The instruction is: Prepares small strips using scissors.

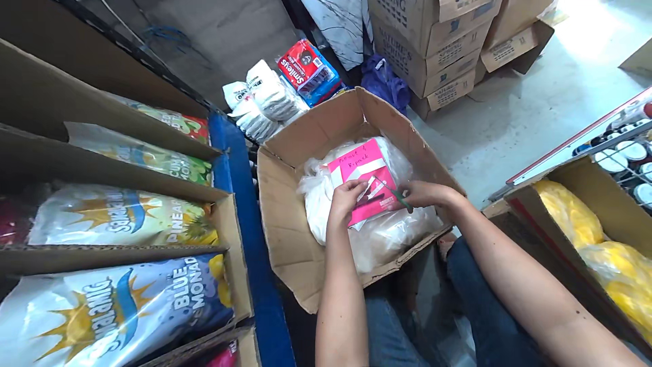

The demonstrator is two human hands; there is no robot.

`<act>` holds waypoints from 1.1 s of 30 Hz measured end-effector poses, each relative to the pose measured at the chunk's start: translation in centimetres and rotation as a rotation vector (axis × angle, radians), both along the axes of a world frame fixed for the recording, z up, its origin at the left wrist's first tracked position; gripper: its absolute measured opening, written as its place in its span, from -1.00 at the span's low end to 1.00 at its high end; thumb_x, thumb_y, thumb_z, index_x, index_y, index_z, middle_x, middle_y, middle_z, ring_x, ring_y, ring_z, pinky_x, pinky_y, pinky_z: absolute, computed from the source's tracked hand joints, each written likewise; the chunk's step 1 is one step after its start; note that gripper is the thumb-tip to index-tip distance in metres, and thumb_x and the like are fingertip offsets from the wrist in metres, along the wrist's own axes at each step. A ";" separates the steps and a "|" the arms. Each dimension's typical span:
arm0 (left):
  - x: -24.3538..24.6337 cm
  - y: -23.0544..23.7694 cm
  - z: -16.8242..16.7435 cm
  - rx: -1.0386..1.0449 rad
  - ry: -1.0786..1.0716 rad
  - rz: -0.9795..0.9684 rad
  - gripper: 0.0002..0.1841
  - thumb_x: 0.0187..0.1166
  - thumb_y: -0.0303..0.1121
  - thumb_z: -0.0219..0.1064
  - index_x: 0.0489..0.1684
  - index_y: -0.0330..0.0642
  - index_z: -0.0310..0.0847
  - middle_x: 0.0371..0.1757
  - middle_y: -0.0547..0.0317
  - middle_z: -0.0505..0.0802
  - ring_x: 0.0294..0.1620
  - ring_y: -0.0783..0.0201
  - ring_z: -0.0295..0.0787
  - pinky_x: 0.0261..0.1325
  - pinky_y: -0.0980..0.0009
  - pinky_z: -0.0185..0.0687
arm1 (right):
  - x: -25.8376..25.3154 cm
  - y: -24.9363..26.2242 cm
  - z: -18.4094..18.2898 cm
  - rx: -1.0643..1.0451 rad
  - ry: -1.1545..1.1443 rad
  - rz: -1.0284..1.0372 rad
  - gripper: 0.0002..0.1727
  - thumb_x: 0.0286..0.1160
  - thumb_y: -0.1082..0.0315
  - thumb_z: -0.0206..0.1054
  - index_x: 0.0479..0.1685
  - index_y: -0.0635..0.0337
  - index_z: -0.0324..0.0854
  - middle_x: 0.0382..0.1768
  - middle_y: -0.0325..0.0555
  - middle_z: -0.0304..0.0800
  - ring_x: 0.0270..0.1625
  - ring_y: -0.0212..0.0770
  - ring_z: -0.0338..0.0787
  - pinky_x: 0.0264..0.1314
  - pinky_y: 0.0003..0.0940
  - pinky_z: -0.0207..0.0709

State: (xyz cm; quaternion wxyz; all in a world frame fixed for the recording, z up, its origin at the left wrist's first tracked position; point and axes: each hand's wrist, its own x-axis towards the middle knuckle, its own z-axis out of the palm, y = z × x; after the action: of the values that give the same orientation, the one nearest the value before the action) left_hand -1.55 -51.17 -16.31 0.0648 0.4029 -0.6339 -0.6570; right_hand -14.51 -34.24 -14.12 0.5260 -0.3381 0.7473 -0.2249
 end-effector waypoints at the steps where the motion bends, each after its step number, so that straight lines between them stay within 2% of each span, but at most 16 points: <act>1: 0.1 -0.1 0.0 -0.005 0.006 0.012 -0.78 0.68 -0.49 0.31 0.14 -0.46 0.63 -0.05 -0.04 0.80 -0.18 0.32 0.77 -0.05 0.43 0.71 | 0.0 -0.1 0.0 0.003 -0.004 0.000 -0.32 0.58 -0.10 0.40 0.42 0.31 0.48 -0.11 0.05 0.73 -0.25 -0.25 0.54 -0.06 -0.23 0.43; 3: 0.2 -0.3 0.2 -0.015 0.014 0.034 -0.77 0.69 -0.48 0.30 0.15 -0.47 0.62 -0.01 -0.06 0.80 -0.16 0.32 0.79 -0.03 0.41 0.72 | 0.0 -0.2 0.0 0.004 -0.017 -0.004 -0.32 0.60 -0.10 0.38 0.43 0.31 0.48 -0.12 0.03 0.73 -0.26 -0.27 0.52 -0.08 -0.24 0.41; 8: 0.1 -0.4 0.2 -0.021 0.048 0.054 -0.79 0.69 -0.48 0.31 0.12 -0.44 0.64 -0.07 -0.02 0.82 -0.21 0.33 0.81 -0.08 0.42 0.75 | 0.1 -0.5 -0.2 -0.009 -0.034 -0.016 -0.35 0.62 -0.12 0.35 0.41 0.27 0.50 -0.16 -0.03 0.73 -0.29 -0.31 0.51 -0.13 -0.29 0.40; 17: -0.4 0.4 0.3 -0.028 0.037 -0.010 -0.82 0.67 -0.50 0.31 0.08 -0.43 0.66 -0.16 0.01 0.84 -0.30 0.37 0.80 -0.17 0.46 0.73 | 0.2 -0.9 -0.5 -0.071 -0.068 -0.092 -0.42 0.59 -0.09 0.39 0.28 0.25 0.58 -0.39 -0.20 0.66 -0.45 -0.43 0.41 -0.28 -0.42 0.32; 28: -0.3 0.2 0.4 -0.047 0.021 -0.028 -0.83 0.66 -0.50 0.33 0.07 -0.40 0.67 -0.21 0.06 0.82 -0.35 0.41 0.76 -0.24 0.51 0.69 | 0.2 -1.0 -0.4 -0.081 -0.068 -0.108 -0.43 0.58 -0.09 0.40 0.24 0.25 0.58 -0.42 -0.24 0.63 -0.45 -0.45 0.41 -0.30 -0.45 0.30; 33: -0.3 0.1 0.2 -0.058 0.029 -0.034 -0.84 0.67 -0.49 0.32 0.05 -0.38 0.68 -0.22 0.09 0.82 -0.37 0.43 0.74 -0.25 0.52 0.67 | 0.2 -1.0 -0.3 -0.088 -0.072 -0.107 -0.42 0.59 -0.09 0.39 0.28 0.25 0.58 -0.38 -0.21 0.66 -0.44 -0.44 0.42 -0.29 -0.44 0.31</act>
State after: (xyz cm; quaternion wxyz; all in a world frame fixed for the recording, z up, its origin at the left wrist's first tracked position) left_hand -1.84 -51.09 -16.09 0.0744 0.3804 -0.6584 -0.6452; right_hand -14.34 -35.26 -14.45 0.5242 -0.3122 0.7344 -0.2972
